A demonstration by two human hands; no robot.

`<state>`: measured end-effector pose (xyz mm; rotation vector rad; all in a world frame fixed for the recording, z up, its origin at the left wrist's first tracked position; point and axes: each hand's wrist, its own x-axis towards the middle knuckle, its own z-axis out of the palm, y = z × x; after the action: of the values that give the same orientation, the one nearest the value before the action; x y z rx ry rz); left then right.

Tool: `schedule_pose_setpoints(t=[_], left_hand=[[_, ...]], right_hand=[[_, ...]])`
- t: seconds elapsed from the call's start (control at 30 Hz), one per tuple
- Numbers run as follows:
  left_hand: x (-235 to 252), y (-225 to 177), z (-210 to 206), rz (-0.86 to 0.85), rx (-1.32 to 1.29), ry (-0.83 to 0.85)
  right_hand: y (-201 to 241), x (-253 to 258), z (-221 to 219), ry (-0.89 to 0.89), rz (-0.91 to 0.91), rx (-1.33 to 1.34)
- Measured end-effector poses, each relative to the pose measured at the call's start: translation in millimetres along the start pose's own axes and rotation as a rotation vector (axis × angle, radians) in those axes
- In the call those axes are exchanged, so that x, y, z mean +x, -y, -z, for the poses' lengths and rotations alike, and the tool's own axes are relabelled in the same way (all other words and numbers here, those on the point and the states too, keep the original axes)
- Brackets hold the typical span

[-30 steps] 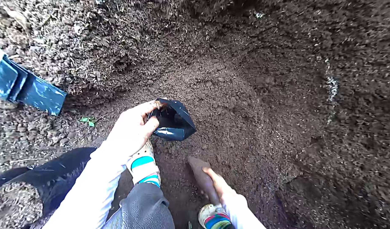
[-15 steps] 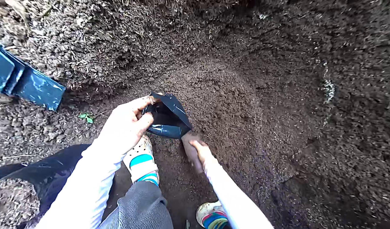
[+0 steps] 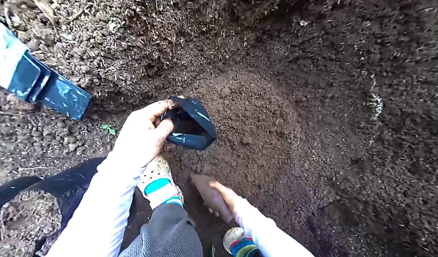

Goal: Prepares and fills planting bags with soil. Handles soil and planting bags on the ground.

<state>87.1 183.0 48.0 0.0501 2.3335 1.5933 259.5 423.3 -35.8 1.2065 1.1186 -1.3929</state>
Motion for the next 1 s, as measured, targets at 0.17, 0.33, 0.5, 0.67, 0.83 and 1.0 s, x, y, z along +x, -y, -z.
schedule_pose_setpoints(t=[0.17,0.33,0.5,0.67,0.83,1.0], left_hand=[[-4,6,1,-0.017,0.011,0.033],[-7,14,12,0.0,-0.029,-0.046],[1,3,-3,0.012,-0.064,0.015],[-3,10,1,-0.018,-0.003,0.005],[-8,14,12,0.012,-0.051,-0.06],[4,0,8,-0.025,-0.042,-0.07]], right_hand=[[95,11,-10,0.138,0.146,-0.071],[110,-24,53,-0.131,0.477,0.313],[11,-2,5,0.054,0.054,0.077],[93,10,30,0.026,0.18,-0.236],[87,-5,25,-0.062,0.383,0.339],[54,31,-71,0.215,0.092,0.215]])
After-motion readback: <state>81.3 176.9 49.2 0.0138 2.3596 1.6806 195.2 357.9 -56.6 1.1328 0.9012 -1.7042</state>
